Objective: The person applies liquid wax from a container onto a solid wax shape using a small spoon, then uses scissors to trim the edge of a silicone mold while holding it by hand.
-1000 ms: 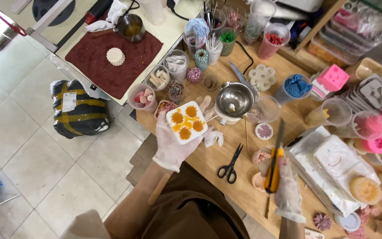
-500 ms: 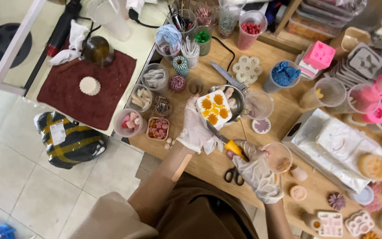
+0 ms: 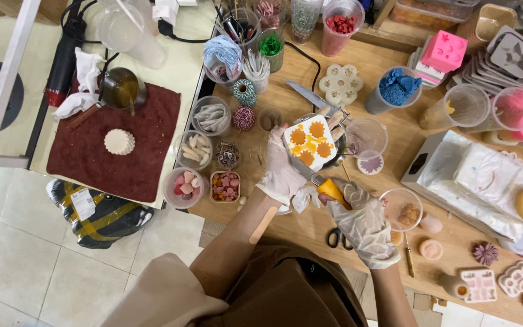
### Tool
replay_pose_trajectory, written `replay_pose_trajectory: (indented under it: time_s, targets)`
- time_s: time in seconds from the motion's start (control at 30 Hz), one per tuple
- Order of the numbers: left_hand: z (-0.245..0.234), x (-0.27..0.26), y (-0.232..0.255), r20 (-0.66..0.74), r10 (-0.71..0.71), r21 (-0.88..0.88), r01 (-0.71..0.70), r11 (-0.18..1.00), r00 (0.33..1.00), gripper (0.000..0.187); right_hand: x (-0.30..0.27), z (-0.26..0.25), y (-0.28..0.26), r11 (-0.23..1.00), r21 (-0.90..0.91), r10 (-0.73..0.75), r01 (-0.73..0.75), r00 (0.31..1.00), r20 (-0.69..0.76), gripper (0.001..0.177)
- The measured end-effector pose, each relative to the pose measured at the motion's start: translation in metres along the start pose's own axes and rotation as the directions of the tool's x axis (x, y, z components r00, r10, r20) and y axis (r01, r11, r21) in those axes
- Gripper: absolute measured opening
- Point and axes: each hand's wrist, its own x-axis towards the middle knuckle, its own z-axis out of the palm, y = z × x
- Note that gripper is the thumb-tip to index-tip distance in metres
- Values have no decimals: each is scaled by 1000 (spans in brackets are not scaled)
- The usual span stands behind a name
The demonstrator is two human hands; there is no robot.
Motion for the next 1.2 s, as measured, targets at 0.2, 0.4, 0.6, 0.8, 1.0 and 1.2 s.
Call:
replay_pose_trajectory:
  time_s: [0.2, 0.4, 0.6, 0.8, 1.0, 1.2]
  targets:
    - [1, 6, 1, -90, -49, 0, 49, 999, 995, 55, 1, 2, -1, 995, 3, -98, 99, 991, -92, 35]
    - [33, -14, 1, 360, -56, -17, 67, 998, 931, 81, 1, 2, -7, 999, -39, 13, -15, 999, -51, 36]
    - [39, -16, -1, 339, -13, -18, 20, 1000, 941, 86, -4, 12, -4, 998, 16, -61, 64, 985, -160, 39]
    - [28, -12, -2, -45, 34, 21, -34, 999, 998, 88, -7, 12, -9, 1000, 7, 9, -9, 989, -148, 39]
    - [51, -21, -6, 390, 95, -87, -66, 994, 916, 93, -10, 4, -24, 970, 154, 198, -187, 979, -58, 42]
    - [47, -19, -8, 419, 71, -118, -23, 993, 905, 93, -10, 10, -14, 985, 120, 136, -123, 985, -108, 41]
